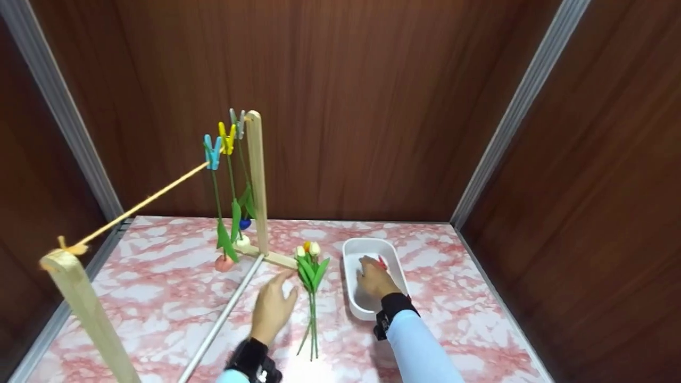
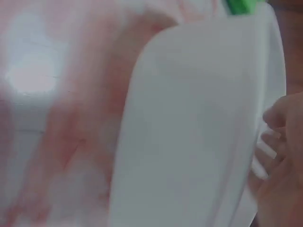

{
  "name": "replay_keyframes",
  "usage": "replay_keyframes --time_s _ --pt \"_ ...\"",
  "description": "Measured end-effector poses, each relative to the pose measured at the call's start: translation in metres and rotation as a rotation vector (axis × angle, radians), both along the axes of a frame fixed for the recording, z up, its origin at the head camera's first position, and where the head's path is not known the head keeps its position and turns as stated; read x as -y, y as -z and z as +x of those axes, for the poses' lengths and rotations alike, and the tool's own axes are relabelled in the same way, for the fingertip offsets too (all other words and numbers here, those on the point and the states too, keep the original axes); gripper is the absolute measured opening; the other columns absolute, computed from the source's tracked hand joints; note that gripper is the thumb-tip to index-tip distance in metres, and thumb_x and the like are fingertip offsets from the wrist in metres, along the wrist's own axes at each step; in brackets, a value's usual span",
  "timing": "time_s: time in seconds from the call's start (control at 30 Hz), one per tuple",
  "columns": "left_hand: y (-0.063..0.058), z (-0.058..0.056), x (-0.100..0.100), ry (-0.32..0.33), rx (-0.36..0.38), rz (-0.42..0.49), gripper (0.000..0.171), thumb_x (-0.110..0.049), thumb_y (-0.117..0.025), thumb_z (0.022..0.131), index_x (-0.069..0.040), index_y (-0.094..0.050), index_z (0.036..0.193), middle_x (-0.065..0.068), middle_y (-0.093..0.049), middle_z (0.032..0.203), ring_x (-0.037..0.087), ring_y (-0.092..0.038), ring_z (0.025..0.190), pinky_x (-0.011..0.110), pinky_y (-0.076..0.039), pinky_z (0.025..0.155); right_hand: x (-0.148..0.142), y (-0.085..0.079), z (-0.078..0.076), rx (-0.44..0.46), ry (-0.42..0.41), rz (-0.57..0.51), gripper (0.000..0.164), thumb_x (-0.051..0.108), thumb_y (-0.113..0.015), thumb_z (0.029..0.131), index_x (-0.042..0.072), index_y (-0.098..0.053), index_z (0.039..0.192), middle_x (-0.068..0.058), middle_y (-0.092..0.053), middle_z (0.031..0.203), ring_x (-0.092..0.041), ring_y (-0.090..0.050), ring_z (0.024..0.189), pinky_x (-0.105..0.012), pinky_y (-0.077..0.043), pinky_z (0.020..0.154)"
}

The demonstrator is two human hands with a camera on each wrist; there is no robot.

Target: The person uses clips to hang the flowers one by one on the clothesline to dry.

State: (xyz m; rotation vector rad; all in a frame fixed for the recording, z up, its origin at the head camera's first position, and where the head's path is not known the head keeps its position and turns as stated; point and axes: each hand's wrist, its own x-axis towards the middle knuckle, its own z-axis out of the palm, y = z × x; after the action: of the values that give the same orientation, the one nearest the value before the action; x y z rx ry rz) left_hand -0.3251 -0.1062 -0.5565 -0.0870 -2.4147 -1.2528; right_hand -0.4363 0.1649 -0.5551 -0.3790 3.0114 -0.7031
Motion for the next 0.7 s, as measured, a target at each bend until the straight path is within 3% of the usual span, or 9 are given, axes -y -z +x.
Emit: replay_keyframes --time_s 0.03,0.2,0.27,0.33,0.4,0.47,0.53,0.6,0.7 --pt "0.003 0.003 -0.002 0.004 0.006 0.005 0.041 -0.007 -0.077 0.095 -0.002 -0.072 0.135 0.020 -0.078 0.132 0.040 -0.078 0.113 0.053 -0.064 0.098 -0.001 0.005 -0.003 -0.008 0.001 0.036 0.051 0.011 -0.055 0.108 -0.013 -0.050 0.153 -0.032 -0.052 0.162 -0.047 -0.046 0.157 -0.058 -0.036 0.133" --pt "0.017 0.021 -0.004 0.008 0.051 0.005 0.038 -0.008 -0.078 0.096 -0.002 -0.073 0.133 0.020 -0.078 0.132 0.041 -0.076 0.120 0.055 -0.061 0.105 -0.017 0.072 -0.043 -0.049 -0.060 0.155 0.035 0.015 -0.059 0.098 -0.005 -0.065 0.127 -0.025 -0.072 0.131 -0.044 -0.068 0.129 -0.057 -0.056 0.112" --pt "0.019 0.026 -0.002 0.004 0.097 0.012 0.038 -0.009 -0.077 0.096 -0.004 -0.074 0.134 0.019 -0.078 0.133 0.036 -0.079 0.107 0.050 -0.064 0.099 -0.021 0.088 -0.053 -0.088 -0.079 0.162 0.029 0.020 -0.057 0.099 0.002 -0.068 0.119 -0.020 -0.076 0.118 -0.041 -0.073 0.115 -0.057 -0.060 0.101" --pt "0.019 0.029 0.001 0.003 0.126 0.022 0.038 -0.009 -0.077 0.097 -0.005 -0.073 0.135 0.018 -0.077 0.134 0.032 -0.076 0.087 0.044 -0.063 0.090 -0.016 0.069 -0.042 -0.069 -0.058 0.153 0.035 0.020 -0.058 0.101 0.000 -0.067 0.129 -0.022 -0.074 0.128 -0.043 -0.071 0.122 -0.060 -0.059 0.104" --pt "0.019 0.030 0.003 -0.002 0.130 0.019 0.038 -0.010 -0.077 0.097 -0.006 -0.073 0.135 0.018 -0.077 0.135 0.026 -0.073 0.082 0.040 -0.061 0.087 -0.007 0.041 -0.025 -0.050 -0.009 0.138 0.046 0.021 -0.059 0.103 -0.003 -0.063 0.142 -0.026 -0.066 0.147 -0.045 -0.064 0.138 -0.061 -0.052 0.116" --pt "0.019 0.029 0.005 -0.002 0.138 0.031 0.039 -0.011 -0.076 0.098 -0.007 -0.073 0.136 0.018 -0.077 0.136 0.023 -0.067 0.073 0.039 -0.058 0.085 0.000 0.018 -0.011 -0.036 0.013 0.185 0.052 0.018 -0.063 0.100 -0.006 -0.060 0.146 -0.029 -0.059 0.155 -0.048 -0.056 0.146 -0.062 -0.048 0.122" --pt "0.019 0.029 0.008 -0.007 0.130 0.025 0.039 -0.011 -0.077 0.097 -0.007 -0.073 0.136 0.017 -0.077 0.136 0.020 -0.070 0.079 0.040 -0.059 0.088 0.003 0.006 -0.003 -0.017 -0.007 0.238 0.050 0.015 -0.066 0.097 -0.009 -0.062 0.141 -0.032 -0.056 0.157 -0.049 -0.053 0.149 -0.062 -0.047 0.123" --pt "0.020 0.028 0.011 -0.012 0.144 0.036 0.039 -0.011 -0.076 0.098 -0.007 -0.073 0.136 0.018 -0.077 0.136 0.017 -0.065 0.069 0.038 -0.059 0.085 0.002 0.011 -0.004 -0.035 -0.034 0.299 0.037 0.014 -0.067 0.093 -0.008 -0.069 0.123 -0.029 -0.065 0.146 -0.046 -0.062 0.139 -0.062 -0.052 0.117" --pt "0.022 0.027 0.011 -0.002 0.151 0.036 0.039 -0.009 -0.076 0.098 -0.006 -0.073 0.136 0.021 -0.076 0.137 0.011 -0.053 0.058 0.033 -0.057 0.077 -0.014 0.044 -0.018 -0.098 -0.049 0.321 0.017 0.016 -0.068 0.091 0.000 -0.069 0.094 -0.022 -0.074 0.119 -0.039 -0.073 0.113 -0.058 -0.061 0.099"
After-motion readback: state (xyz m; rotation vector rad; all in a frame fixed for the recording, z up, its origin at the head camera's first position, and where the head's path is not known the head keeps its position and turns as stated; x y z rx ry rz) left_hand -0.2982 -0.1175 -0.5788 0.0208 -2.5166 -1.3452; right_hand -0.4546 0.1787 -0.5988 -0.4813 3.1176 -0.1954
